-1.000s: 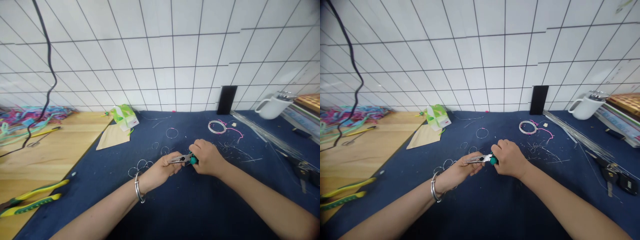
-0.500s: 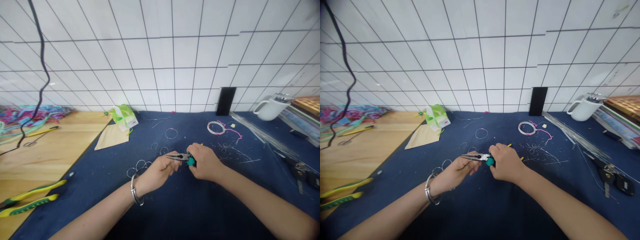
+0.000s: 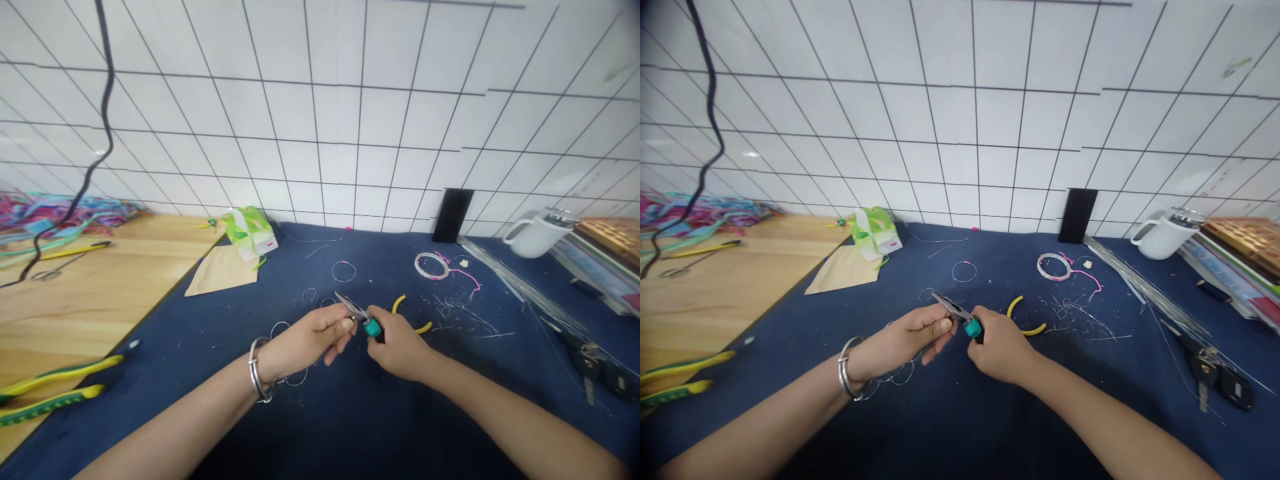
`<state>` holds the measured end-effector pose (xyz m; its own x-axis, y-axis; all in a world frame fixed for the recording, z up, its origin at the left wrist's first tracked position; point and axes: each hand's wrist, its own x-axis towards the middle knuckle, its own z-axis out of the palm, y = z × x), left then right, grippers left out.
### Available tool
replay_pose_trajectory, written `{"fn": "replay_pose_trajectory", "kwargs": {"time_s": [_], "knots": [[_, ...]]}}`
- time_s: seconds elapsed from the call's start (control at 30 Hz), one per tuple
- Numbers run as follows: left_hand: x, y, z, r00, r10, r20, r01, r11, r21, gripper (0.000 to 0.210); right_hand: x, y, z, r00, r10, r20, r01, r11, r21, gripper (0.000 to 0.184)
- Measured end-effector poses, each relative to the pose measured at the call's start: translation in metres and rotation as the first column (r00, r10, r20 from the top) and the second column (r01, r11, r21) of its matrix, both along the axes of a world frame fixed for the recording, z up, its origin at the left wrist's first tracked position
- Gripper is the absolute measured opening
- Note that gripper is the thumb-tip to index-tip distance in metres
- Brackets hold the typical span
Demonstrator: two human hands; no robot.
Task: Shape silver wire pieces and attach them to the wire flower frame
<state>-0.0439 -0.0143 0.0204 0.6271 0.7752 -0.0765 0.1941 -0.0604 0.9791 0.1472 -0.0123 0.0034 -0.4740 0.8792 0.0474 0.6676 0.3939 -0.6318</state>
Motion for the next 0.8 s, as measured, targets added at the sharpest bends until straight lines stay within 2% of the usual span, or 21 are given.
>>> {"fn": "replay_pose_trajectory", "kwargs": {"time_s": [0.2,0.37,0.47,0.57,0.8], "knots": [[0.012,-0.005,-0.011,0.974,0.164,0.159,-0.128,0.968,-0.216,0.025,0.005,0.002,0.001,1.0,-0.021,-0.011,0.02,0.996,-0.091,0.016],[0.016,-0.009,-0.007,0.958,0.269,0.104,-0.248,0.952,-0.179,0.024,0.008,0.003,0.004,0.995,-0.019,-0.102,-0.004,0.976,-0.216,0.021],[0.015,-0.009,-0.007,0.938,0.328,0.11,-0.306,0.935,-0.178,0.024,0.01,0.005,0.004,0.98,-0.046,-0.194,-0.021,0.944,-0.33,0.023],[0.015,-0.008,-0.01,0.923,0.361,0.131,-0.327,0.918,-0.224,0.023,0.013,0.006,0.004,0.952,-0.086,-0.295,-0.052,0.9,-0.433,0.023],[0.017,-0.009,-0.012,0.893,0.402,0.203,-0.345,0.9,-0.268,0.017,0.013,0.001,0.011,0.89,-0.122,-0.439,-0.161,0.817,-0.553,0.028]]}}
